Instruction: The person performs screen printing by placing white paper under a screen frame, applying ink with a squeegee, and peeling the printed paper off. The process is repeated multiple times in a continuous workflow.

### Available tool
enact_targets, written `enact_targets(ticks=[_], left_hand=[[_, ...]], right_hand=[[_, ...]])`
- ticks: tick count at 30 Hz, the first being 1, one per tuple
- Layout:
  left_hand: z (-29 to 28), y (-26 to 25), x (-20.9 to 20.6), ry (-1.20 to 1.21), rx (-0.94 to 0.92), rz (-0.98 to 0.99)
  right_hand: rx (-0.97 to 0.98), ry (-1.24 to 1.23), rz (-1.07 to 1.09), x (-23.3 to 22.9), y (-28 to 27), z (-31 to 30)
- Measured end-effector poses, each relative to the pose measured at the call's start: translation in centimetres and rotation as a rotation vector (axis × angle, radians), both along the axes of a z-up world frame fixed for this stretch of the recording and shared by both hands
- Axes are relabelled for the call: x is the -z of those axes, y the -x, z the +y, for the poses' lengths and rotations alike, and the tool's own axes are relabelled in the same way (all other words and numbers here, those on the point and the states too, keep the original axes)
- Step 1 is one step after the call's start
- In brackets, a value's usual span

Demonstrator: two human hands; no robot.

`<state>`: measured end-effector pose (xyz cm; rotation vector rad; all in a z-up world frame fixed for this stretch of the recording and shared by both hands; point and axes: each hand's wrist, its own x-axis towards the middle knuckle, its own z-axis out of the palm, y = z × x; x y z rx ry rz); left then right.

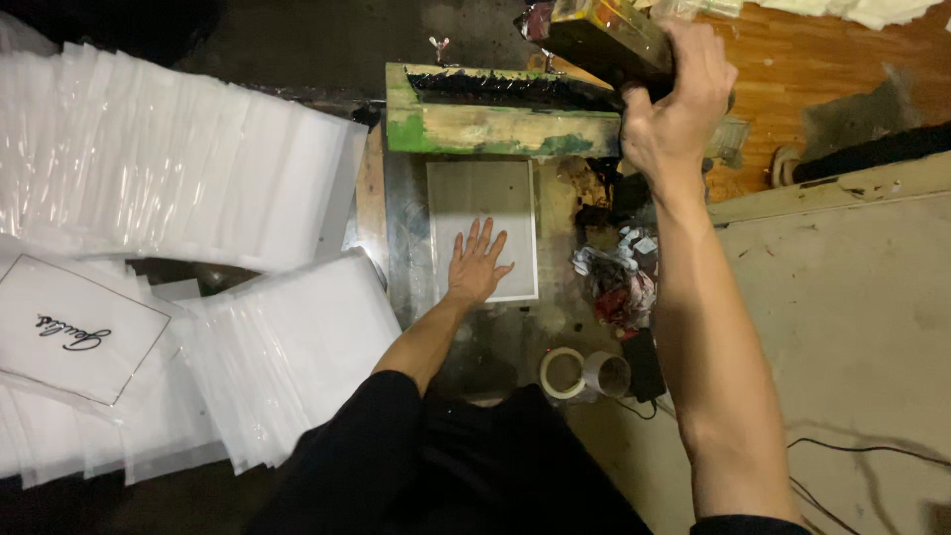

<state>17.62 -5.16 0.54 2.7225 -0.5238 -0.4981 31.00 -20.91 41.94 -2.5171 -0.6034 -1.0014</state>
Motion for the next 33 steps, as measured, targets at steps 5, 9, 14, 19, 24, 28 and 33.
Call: enact_targets(ticks=[5,9,14,19,24,28,33], left_hand=[[0.0,0.2,1.7,0.04,-0.031,-0.167],[0.1,0.0,-1.9,0.128,-0.053,-0.017],[2.1,4.4,-6.7,0.501,-0.211,-0.016],[3.7,15.2,-4.6,0.791,-0.688,0.449],[2.8,20.1,5.4,1.104,-1.097,0.424],[4.5,20.8,7.6,1.304,-1.113,0.516],[4.2,19.5,6.4,1.263,-1.147,0.505]], right_hand=[[0.025,0.001,0.022,0.0,0.3,0.1],[0.019,0.01,-0.015,0.9,0.1,-0.5],[-0.014,-0.088,-0.026,4.3,5.2,-0.7],[-0.096,0.103,0.013,18.7,15.5,-2.4],[-0.006,0.354,0.417,32.0,3.5,-0.9],[0.136,0.455,0.325,36.1,-11.3,2.8],[0.072,0.505,0.554,41.0,-16.1,3.7]])
